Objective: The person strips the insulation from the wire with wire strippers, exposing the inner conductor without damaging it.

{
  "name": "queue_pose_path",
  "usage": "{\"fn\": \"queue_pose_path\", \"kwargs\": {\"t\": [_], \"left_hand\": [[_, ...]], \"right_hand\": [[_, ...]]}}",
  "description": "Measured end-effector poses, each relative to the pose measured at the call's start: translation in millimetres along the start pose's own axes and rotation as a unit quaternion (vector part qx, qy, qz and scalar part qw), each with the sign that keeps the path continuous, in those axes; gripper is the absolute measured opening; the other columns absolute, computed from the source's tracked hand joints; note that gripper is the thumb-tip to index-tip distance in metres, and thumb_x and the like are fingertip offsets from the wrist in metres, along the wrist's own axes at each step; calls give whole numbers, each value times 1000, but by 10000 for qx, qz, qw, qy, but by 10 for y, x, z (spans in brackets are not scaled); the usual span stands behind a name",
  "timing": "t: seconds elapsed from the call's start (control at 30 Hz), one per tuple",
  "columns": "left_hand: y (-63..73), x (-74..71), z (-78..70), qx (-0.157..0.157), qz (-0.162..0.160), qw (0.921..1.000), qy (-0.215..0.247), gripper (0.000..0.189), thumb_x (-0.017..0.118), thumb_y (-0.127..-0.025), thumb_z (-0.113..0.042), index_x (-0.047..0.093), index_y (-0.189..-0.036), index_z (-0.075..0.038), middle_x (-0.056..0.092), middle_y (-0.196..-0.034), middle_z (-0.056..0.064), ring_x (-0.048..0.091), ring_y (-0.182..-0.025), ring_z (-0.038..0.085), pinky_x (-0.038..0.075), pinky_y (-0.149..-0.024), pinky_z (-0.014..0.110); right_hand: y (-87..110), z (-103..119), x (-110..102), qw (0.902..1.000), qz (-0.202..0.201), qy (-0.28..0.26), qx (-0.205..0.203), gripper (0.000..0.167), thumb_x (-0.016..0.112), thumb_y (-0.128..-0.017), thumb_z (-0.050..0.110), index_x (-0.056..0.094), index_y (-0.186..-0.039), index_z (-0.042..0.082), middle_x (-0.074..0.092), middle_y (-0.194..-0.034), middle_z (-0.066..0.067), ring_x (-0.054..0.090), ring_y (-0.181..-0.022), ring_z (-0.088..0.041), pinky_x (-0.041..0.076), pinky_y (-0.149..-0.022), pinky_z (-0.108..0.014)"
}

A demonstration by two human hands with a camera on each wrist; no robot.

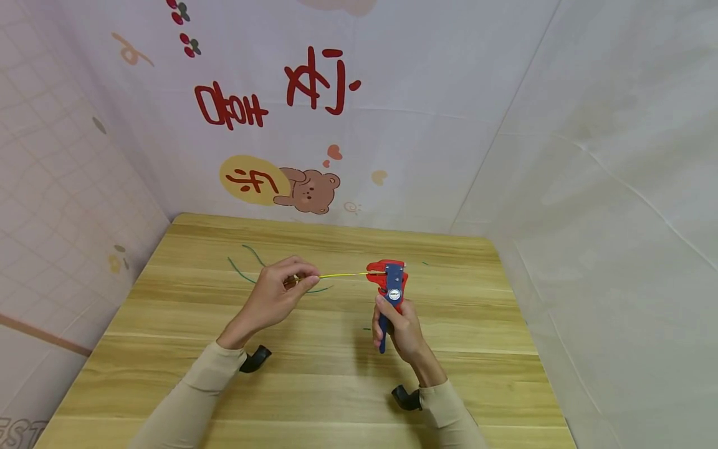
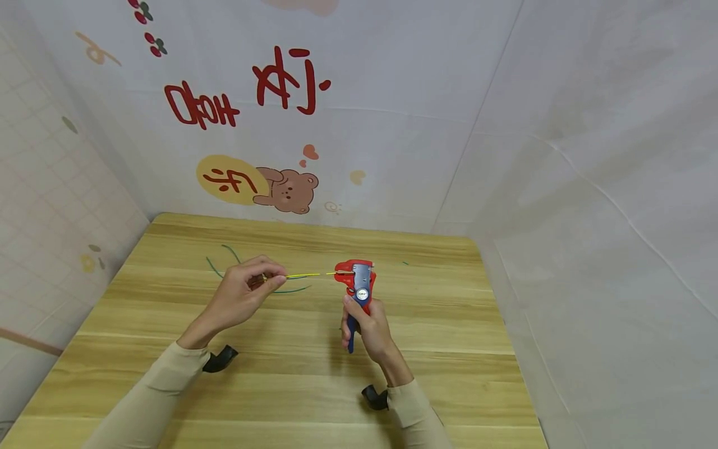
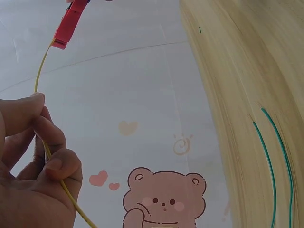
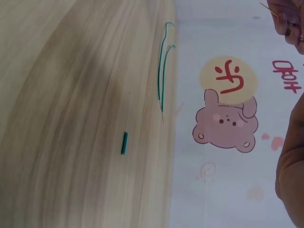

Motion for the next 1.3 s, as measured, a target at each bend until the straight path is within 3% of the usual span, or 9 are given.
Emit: {"fn": "queue_pose_path", "kwargs": {"t": [0.33,1.07,1.3], "left_hand": [[-49,83,-39,-13,170,9998,34,10,76,-109,-10,86,-109,-12,78,-103,2,50,-69,14,42,-65,22],[-63,142,-58,6,285,9995,-106,8,80,-106,-10,87,-108,-13,79,-103,0,52,-74,7,44,-67,24],[-55,157,-61,85,355,9993,-92,9,79,-106,-10,87,-109,-13,79,-103,-1,53,-76,6,44,-68,24]], "right_hand": [[-24,-21,98,9996,108,214,150,51,47,-122,23,49,-89,-16,46,-61,-27,61,-48,-15,58,-46,-39],[-36,-76,131,9991,72,276,303,52,50,-121,28,52,-88,-11,52,-60,-16,62,-49,-15,59,-48,-36],[-33,-43,135,9994,125,278,185,51,48,-122,24,51,-87,-13,49,-61,-24,62,-48,-16,59,-47,-38]]}}
Point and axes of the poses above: each hand's wrist, its own y-axis away from the middle knuckle, its own x-axis out of the palm, z = x × y, the point moved 10 cm from there along -y, towards the middle knuckle
